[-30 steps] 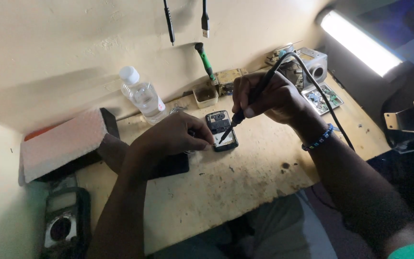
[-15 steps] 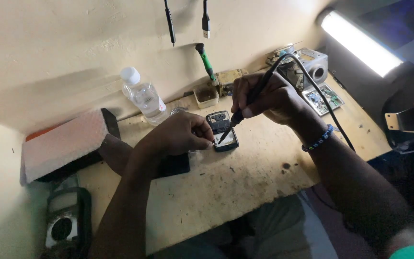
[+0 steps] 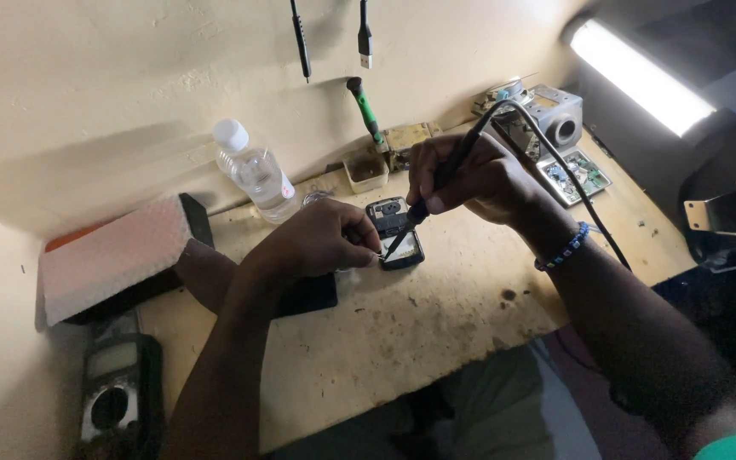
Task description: Repairing a mobile phone by disassembling it, soldering components, and reassembling the device.
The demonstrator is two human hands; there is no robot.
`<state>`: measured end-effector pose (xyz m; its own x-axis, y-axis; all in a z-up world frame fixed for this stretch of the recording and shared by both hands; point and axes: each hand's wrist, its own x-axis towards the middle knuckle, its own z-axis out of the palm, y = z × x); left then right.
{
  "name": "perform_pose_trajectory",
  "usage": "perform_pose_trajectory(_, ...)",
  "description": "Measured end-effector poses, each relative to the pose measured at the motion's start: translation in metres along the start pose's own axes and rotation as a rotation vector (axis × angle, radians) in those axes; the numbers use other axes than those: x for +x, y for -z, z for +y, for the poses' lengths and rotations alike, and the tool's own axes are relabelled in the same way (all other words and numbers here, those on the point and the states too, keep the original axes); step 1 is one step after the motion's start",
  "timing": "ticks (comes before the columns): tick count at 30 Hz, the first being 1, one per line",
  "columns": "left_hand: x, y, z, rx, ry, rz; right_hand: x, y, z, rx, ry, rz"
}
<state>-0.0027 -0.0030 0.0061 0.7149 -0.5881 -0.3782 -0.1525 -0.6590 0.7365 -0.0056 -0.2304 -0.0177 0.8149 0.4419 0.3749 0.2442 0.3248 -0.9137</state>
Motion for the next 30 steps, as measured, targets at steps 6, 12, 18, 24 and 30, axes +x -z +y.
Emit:
perform_pose_trajectory(6,-0.0046,-0.0006,0.0053,-0.003,0.035,0.003,-0.0005,0.0019,0.0019,-0.039,-0.006,-0.021)
perform_pose_trajectory(12,-0.0061,-0.0005,0.0072,0.018,0.038,0.003,-0.0006,-0.001,0.0006,-0.024,-0.028,-0.008)
perform_pose_trajectory(18,-0.0013,-0.0015,0.0012,0.039,0.012,0.002,-0.0006,-0.0025,-0.0022,-0.039,-0.039,-0.004)
perform_pose_trajectory(24,-0.0002,-0.0025,0.001,0.055,0.027,0.007,-0.0024,0.0027,0.0013,-0.029,-0.027,-0.021)
perform_pose_trajectory(30,0.0001,-0.0034,0.0014,0.023,0.03,0.01,-0.001,0.0039,0.001,-0.057,-0.024,-0.054)
